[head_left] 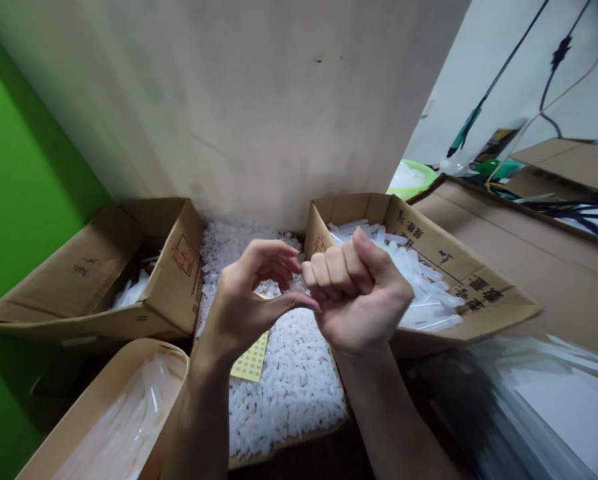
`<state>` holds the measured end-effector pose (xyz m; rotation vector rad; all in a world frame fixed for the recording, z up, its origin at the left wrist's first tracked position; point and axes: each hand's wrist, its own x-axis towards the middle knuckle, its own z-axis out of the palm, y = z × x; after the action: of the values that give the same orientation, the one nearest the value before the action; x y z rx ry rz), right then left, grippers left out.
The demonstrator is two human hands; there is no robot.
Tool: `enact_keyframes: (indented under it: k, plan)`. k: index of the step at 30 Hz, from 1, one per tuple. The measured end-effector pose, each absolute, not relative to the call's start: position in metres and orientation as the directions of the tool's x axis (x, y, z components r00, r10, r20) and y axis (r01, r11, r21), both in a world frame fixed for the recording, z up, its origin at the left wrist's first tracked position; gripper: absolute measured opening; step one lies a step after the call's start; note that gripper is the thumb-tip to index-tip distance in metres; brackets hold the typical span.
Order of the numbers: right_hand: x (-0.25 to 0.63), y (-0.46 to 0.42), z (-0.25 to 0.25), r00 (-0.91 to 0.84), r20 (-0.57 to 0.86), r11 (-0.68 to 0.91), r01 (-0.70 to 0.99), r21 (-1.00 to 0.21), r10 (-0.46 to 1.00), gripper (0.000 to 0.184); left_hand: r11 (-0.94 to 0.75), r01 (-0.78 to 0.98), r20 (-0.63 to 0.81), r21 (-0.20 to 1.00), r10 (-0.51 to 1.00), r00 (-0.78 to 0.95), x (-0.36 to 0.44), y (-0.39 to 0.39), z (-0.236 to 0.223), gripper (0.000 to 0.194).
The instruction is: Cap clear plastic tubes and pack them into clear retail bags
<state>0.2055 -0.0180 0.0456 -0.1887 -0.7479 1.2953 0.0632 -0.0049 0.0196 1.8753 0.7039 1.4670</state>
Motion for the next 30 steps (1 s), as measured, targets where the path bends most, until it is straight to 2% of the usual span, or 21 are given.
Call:
enact_keyframes:
  k: [5,7,11,14,18,20,26,30]
  plan:
    - [0.199,-0.014,0.041,0.138,0.35,0.289,-0.857,-0.426,0.927,0.067,-0.695,0.044,0.681,0.718,0.713,0.166,0.069,-0.007,0.024,0.042]
    - [0.196,-0.012,0.04,0.138,0.298,0.259,-0.869,-0.421,0.945,0.066,-0.731,0.066,0.72,0.679,0.681,0.131,0.071,-0.008,0.025,0.037]
    - [0.191,-0.007,0.036,0.131,0.146,0.187,-0.851,-0.491,0.981,0.057,-0.822,0.14,0.825,0.552,0.562,0.048,0.075,-0.008,0.026,0.027]
    - [0.191,-0.003,0.031,0.119,0.116,0.165,-0.784,-0.599,0.986,0.053,-0.857,0.126,0.864,0.499,0.503,0.0,0.074,-0.008,0.028,0.023]
    - [0.196,-0.001,0.025,-0.079,0.154,0.076,-0.6,-0.796,0.985,0.057,-0.823,0.01,0.819,0.569,0.565,-0.098,0.068,-0.007,0.031,0.032]
    - [0.198,-0.002,0.025,-0.139,0.207,0.116,-0.485,-0.867,0.968,0.052,-0.786,-0.039,0.774,0.617,0.615,-0.149,0.064,-0.006,0.032,0.035]
    - [0.196,-0.016,0.032,-0.152,0.36,0.301,-0.313,-0.901,0.92,0.026,-0.709,-0.113,0.676,0.696,0.7,-0.232,0.055,-0.002,0.033,0.033]
    - [0.194,-0.02,0.034,-0.213,0.394,0.339,-0.256,-0.906,0.894,0.027,-0.618,-0.291,0.585,0.73,0.785,-0.202,0.05,0.0,0.033,0.047]
